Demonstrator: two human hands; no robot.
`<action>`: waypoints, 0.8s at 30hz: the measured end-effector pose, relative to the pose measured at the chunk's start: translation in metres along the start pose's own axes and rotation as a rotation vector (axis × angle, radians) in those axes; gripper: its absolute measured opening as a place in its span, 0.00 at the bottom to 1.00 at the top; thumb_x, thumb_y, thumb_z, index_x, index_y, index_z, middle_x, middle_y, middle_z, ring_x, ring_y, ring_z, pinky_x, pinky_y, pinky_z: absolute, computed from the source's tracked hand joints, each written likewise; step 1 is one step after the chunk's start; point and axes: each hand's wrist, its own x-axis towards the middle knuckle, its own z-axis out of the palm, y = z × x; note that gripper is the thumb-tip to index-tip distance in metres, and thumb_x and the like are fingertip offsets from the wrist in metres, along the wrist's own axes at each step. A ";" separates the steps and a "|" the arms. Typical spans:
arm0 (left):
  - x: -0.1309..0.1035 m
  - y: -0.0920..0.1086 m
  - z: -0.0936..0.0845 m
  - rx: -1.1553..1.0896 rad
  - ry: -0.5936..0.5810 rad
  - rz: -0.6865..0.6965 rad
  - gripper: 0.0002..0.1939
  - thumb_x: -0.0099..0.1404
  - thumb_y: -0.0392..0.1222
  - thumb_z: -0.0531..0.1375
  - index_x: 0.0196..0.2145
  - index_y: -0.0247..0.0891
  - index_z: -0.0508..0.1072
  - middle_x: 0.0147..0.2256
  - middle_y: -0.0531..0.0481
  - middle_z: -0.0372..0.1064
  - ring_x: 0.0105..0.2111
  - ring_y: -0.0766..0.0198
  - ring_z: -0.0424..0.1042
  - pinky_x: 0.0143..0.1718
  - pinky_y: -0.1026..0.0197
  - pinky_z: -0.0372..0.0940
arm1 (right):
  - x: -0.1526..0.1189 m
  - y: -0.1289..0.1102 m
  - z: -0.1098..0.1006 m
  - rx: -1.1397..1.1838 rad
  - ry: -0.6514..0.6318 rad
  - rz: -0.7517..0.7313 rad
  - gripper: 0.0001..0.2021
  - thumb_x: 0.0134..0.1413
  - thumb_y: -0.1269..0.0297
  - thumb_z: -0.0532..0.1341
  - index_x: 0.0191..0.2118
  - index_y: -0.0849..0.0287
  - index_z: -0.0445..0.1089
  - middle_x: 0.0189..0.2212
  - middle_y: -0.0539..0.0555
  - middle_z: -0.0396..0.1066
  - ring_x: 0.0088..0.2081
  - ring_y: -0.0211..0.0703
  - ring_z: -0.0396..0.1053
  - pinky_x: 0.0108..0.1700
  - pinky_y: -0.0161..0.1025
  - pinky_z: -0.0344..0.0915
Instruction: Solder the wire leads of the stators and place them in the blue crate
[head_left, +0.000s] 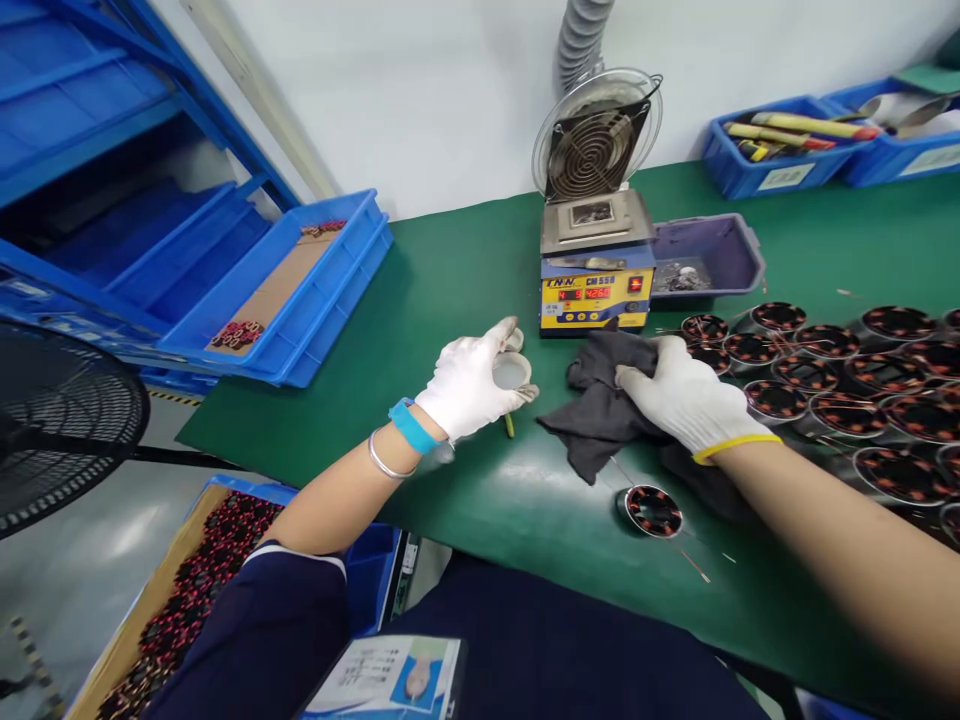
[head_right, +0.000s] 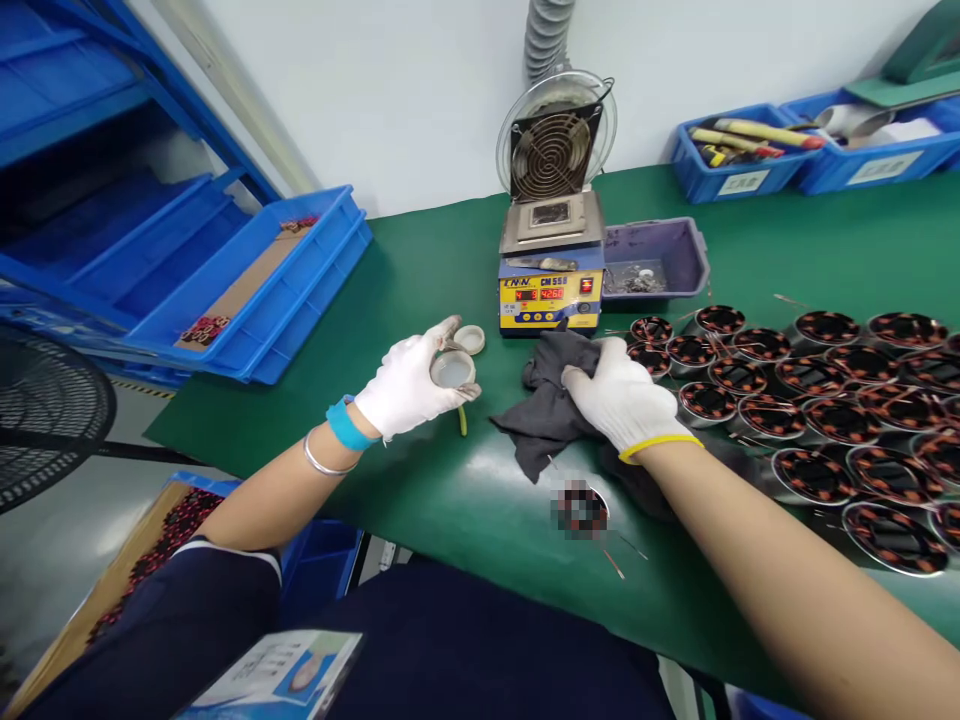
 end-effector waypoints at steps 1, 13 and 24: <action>0.000 0.000 0.000 0.007 -0.003 -0.002 0.44 0.54 0.51 0.66 0.64 0.35 0.57 0.52 0.42 0.71 0.50 0.50 0.71 0.53 0.52 0.64 | -0.005 -0.008 -0.003 -0.074 0.003 0.043 0.26 0.59 0.48 0.50 0.55 0.62 0.63 0.43 0.70 0.70 0.39 0.64 0.72 0.35 0.60 0.67; -0.002 -0.005 0.001 0.061 -0.019 0.029 0.39 0.55 0.54 0.65 0.61 0.40 0.60 0.49 0.44 0.72 0.45 0.50 0.73 0.47 0.53 0.66 | 0.017 -0.013 0.033 -0.202 0.131 -0.673 0.35 0.58 0.50 0.55 0.62 0.74 0.58 0.62 0.72 0.57 0.61 0.66 0.57 0.59 0.58 0.58; -0.005 -0.006 0.000 0.040 -0.044 -0.009 0.39 0.55 0.52 0.65 0.61 0.39 0.59 0.48 0.46 0.73 0.47 0.49 0.72 0.49 0.53 0.65 | -0.013 -0.007 0.043 -0.066 -0.038 -1.056 0.25 0.58 0.63 0.54 0.61 0.56 0.64 0.61 0.55 0.62 0.61 0.51 0.61 0.61 0.50 0.61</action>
